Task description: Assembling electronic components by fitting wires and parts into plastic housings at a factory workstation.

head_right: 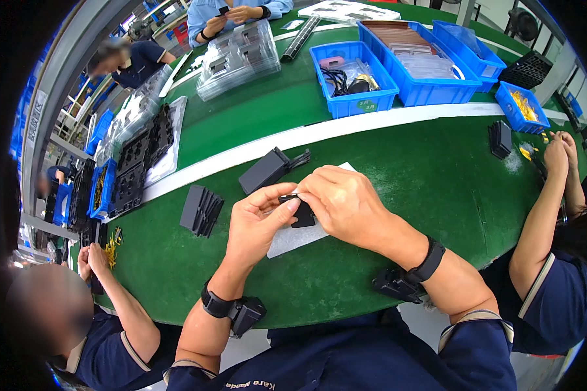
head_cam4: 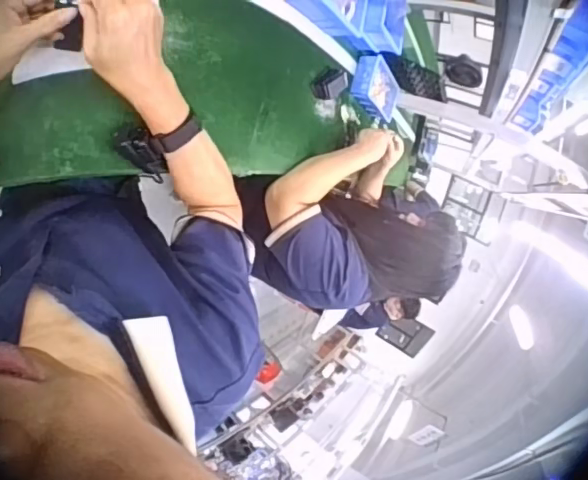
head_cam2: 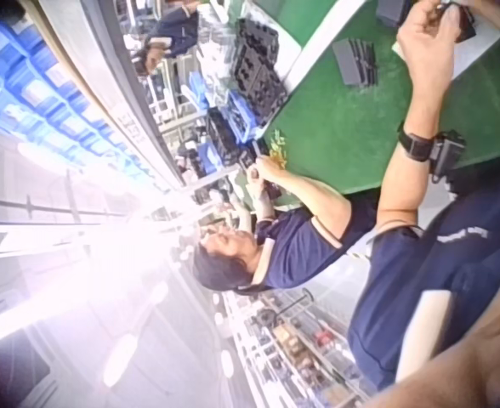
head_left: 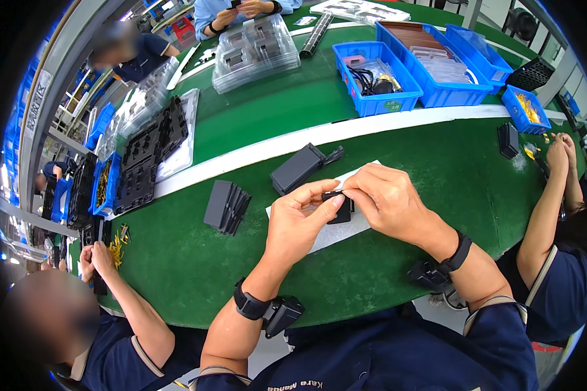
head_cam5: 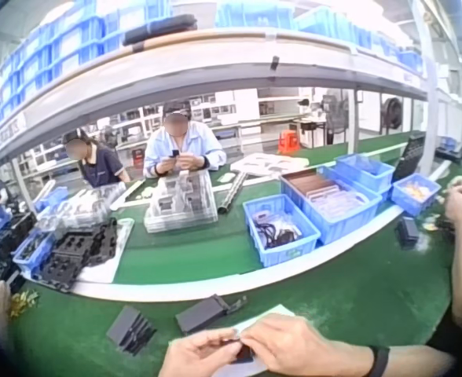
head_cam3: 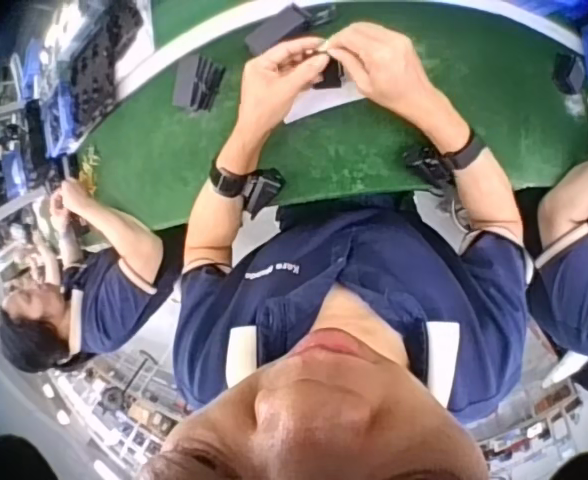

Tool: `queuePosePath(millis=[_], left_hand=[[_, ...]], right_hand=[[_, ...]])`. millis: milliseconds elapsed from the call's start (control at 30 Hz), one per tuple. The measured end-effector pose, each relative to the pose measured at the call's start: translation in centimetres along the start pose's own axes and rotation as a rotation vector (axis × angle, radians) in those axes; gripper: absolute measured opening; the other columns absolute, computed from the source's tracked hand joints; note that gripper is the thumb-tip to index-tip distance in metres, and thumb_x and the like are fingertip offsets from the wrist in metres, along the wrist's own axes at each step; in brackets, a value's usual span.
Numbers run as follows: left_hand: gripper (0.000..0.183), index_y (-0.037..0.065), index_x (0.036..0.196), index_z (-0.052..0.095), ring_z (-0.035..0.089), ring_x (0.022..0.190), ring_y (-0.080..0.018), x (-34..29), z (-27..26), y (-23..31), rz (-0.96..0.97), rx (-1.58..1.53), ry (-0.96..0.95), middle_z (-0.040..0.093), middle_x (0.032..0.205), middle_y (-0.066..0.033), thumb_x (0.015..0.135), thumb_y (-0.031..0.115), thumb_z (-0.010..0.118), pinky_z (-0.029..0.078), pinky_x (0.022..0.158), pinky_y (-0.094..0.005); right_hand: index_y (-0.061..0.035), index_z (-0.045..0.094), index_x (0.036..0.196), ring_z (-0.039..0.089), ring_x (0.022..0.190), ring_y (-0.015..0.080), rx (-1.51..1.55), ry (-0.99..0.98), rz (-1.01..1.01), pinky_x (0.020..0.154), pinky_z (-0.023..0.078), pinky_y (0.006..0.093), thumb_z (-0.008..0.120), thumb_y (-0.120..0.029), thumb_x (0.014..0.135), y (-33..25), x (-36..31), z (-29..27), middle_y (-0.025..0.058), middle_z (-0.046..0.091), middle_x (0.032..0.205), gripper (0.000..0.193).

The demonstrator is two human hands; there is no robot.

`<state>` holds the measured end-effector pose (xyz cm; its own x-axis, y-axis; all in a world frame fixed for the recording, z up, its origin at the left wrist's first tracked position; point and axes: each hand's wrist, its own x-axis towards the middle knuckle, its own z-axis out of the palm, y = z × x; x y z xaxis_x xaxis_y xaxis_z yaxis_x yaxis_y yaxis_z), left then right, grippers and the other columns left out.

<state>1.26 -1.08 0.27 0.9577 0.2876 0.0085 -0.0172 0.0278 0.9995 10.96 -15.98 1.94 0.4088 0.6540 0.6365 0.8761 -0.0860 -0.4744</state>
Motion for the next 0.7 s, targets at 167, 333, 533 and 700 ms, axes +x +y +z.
queuePosePath(millis=[167, 333, 533, 700], left_hand=[[0.017, -0.002, 0.099, 0.063, 0.061, 0.077, -0.0095, 0.0, -0.5, -0.1, -0.026, -0.076, 0.051, 0.064, 0.090, -0.0070, 0.085, 0.007, 0.064, 0.056, 0.065, -0.0247], [0.013, -0.001, 0.094, 0.063, 0.061, 0.075, -0.0089, -0.3, 0.1, 0.4, -0.026, -0.109, 0.100, 0.064, 0.087, -0.0058, 0.085, 0.007, 0.064, 0.056, 0.064, -0.0241], [0.011, 0.000, 0.092, 0.062, 0.061, 0.076, -0.0079, -0.3, -0.1, 0.3, -0.014, -0.104, 0.089, 0.064, 0.087, -0.0059, 0.084, 0.006, 0.064, 0.056, 0.062, -0.0224], [0.010, 0.000, 0.091, 0.062, 0.061, 0.074, -0.0074, -0.3, -0.2, 0.6, -0.051, -0.100, 0.084, 0.064, 0.086, -0.0057, 0.083, 0.005, 0.065, 0.056, 0.059, -0.0215]], right_hand=[[0.0003, 0.065, 0.083, 0.061, 0.060, 0.0268, 0.320, -0.045, 0.439, 0.054, 0.048, 0.0336, 0.066, -0.005, 0.075, -0.3, -0.2, 0.1, 0.0129, 0.062, 0.068, 0.010], [0.0002, 0.066, 0.083, 0.061, 0.061, 0.0273, 0.060, 0.033, 0.143, 0.054, 0.048, 0.0347, 0.067, -0.006, 0.074, -0.3, -0.8, 0.9, 0.0131, 0.063, 0.068, 0.011], [0.0031, 0.066, 0.086, 0.059, 0.061, 0.0281, 0.050, 0.043, 0.081, 0.053, 0.048, 0.0361, 0.067, -0.003, 0.073, -0.4, -1.0, 1.5, 0.0148, 0.061, 0.067, 0.014], [0.0032, 0.065, 0.088, 0.059, 0.061, 0.0278, 0.075, -0.041, 0.079, 0.053, 0.047, 0.0365, 0.066, -0.001, 0.073, -0.6, -0.8, 0.9, 0.0146, 0.061, 0.067, 0.016]])
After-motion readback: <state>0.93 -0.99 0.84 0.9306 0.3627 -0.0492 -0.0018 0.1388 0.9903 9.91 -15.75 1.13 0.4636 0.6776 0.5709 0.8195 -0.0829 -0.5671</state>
